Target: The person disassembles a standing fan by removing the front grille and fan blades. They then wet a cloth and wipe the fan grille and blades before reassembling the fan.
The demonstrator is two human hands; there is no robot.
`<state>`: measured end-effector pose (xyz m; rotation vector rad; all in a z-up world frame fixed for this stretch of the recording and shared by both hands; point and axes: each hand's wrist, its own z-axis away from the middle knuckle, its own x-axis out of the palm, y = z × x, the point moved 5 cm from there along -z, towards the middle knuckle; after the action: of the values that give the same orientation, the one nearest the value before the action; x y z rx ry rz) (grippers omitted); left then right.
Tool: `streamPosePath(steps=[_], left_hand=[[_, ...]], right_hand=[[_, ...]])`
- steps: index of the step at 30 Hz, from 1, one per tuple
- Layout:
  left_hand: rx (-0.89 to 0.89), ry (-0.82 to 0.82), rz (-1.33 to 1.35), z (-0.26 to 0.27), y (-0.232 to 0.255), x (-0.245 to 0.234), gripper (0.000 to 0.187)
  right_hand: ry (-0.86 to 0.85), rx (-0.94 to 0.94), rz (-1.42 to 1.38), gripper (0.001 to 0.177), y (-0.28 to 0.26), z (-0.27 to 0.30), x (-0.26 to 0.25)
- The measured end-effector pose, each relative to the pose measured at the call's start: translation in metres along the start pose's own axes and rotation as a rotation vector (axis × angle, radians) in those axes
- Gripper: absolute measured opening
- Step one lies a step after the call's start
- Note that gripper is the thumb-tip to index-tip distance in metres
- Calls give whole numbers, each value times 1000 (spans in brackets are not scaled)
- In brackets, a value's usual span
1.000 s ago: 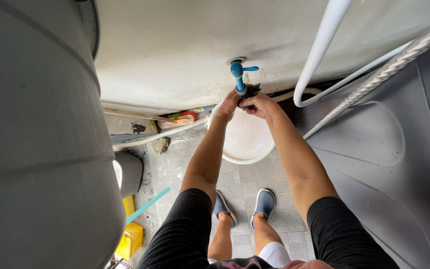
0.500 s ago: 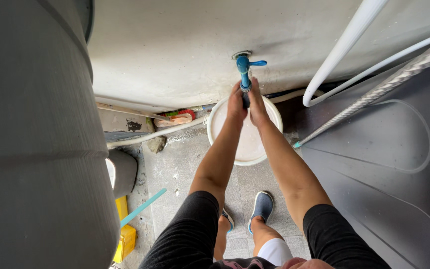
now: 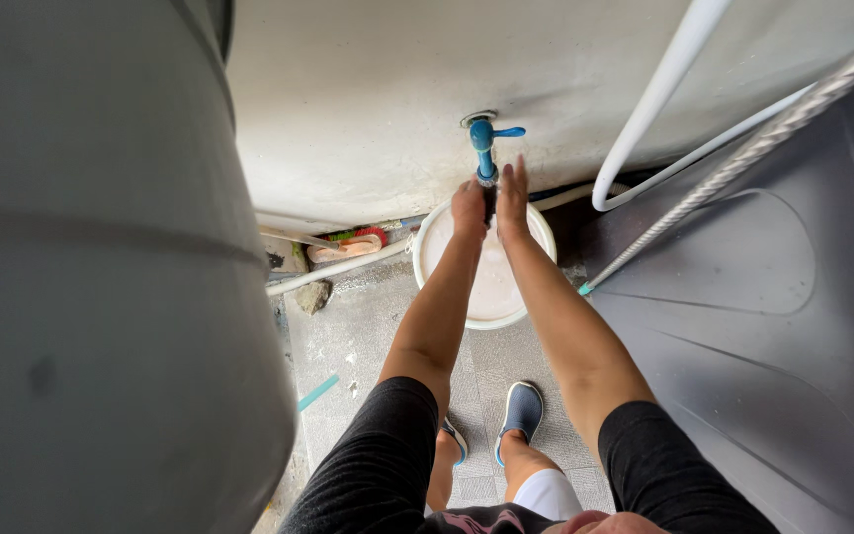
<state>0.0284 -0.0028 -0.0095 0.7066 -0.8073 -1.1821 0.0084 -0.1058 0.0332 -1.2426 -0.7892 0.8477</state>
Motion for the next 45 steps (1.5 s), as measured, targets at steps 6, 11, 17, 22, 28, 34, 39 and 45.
streamPosePath(steps=[6,11,17,22,28,34,39,45], left_hand=[[-347,-127,79,24,13,-34,63],[-118,-163,79,41,41,-52,44],[121,-49,255,73,92,-59,33],[221,-231,275,113,110,-49,28],[803,-462,-359,181,172,-36,35],[768,-444,-989,246,237,-1,44],[603,-348,-1080,243,239,17,56],[427,-184,-991,228,218,20,54]], right_hand=[[-106,-356,-253,70,-120,39,-12],[-116,-347,-241,50,-124,47,-18],[-69,-145,-296,50,-120,95,-5],[-514,673,-657,45,-124,139,19],[-814,687,-345,36,-152,130,-1],[-792,555,-11,32,-205,133,-9],[-624,443,258,36,-225,138,-10],[-566,-165,751,28,-173,98,-13]])
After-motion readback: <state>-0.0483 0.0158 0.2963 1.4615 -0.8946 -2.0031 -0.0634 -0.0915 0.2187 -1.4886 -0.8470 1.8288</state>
